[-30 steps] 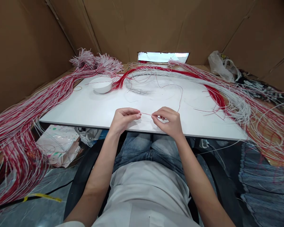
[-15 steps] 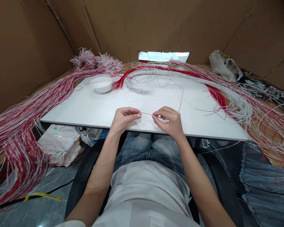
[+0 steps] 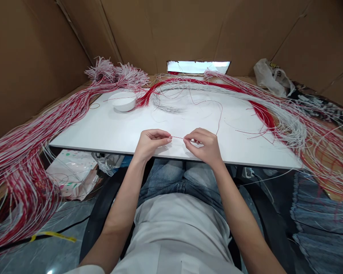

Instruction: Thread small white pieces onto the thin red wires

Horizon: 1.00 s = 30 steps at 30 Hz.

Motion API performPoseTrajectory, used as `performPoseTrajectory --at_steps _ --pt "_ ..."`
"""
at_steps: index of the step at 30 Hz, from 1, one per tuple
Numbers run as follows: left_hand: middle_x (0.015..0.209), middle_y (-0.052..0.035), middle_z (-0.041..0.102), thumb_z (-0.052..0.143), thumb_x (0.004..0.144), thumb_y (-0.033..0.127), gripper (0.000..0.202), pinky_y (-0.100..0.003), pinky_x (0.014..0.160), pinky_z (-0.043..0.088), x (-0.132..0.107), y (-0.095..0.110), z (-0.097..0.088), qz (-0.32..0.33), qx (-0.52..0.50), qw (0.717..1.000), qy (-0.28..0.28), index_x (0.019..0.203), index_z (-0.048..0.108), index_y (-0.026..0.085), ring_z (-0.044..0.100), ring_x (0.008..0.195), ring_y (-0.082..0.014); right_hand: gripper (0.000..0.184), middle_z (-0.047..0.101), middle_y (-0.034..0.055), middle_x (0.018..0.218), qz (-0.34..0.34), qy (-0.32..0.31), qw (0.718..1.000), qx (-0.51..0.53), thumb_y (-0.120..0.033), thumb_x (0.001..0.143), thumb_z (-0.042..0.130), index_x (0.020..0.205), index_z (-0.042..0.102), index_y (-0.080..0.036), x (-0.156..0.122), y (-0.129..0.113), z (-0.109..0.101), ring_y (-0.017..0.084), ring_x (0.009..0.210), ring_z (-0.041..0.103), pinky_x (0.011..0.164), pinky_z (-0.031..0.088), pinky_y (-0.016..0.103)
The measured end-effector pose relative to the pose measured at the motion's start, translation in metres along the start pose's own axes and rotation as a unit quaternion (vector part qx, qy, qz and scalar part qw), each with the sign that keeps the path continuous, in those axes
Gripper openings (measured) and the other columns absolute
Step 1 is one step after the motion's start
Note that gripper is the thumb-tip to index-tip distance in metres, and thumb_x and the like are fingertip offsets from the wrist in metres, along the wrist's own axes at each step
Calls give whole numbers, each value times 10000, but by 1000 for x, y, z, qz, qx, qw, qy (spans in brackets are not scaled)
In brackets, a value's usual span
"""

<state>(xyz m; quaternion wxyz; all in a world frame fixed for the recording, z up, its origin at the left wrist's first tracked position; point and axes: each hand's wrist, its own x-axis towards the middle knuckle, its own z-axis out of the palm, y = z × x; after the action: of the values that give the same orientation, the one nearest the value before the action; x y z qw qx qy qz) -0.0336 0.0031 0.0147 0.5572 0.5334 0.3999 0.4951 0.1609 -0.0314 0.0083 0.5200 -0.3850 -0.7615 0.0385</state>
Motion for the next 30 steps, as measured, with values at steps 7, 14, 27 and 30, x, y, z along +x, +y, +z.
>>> performPoseTrajectory --at_steps 7,14,27,30 --pt "642 -19 707 831 517 183 188 -217 635 475 -1 3 0 -11 -39 999 -15 681 745 150 629 604 -113 104 648 23 693 0 -5 1000 -2 -151 809 579 759 664 -185 0 0 -1 133 633 564 603 444 265" --pt "678 -12 708 844 475 137 232 -224 670 482 -1 3 0 -1 -51 999 -15 676 728 154 632 643 -117 111 647 20 688 3 -3 1000 2 -159 812 573 755 664 -188 0 -1 -1 130 626 564 601 449 267" --pt "665 -14 711 838 482 134 227 -231 678 483 -1 5 -1 -8 -74 997 -18 671 712 144 639 639 -119 95 653 24 707 -4 -1 1000 17 -151 804 587 761 665 -185 -1 -1 -1 129 643 570 606 458 266" --pt "666 -15 715 840 488 133 223 -221 678 481 -1 5 -1 -8 -82 996 -25 672 715 145 638 634 -111 95 646 21 697 -5 -1 1000 19 -142 797 587 755 662 -183 -1 -2 -1 126 634 564 606 456 265"
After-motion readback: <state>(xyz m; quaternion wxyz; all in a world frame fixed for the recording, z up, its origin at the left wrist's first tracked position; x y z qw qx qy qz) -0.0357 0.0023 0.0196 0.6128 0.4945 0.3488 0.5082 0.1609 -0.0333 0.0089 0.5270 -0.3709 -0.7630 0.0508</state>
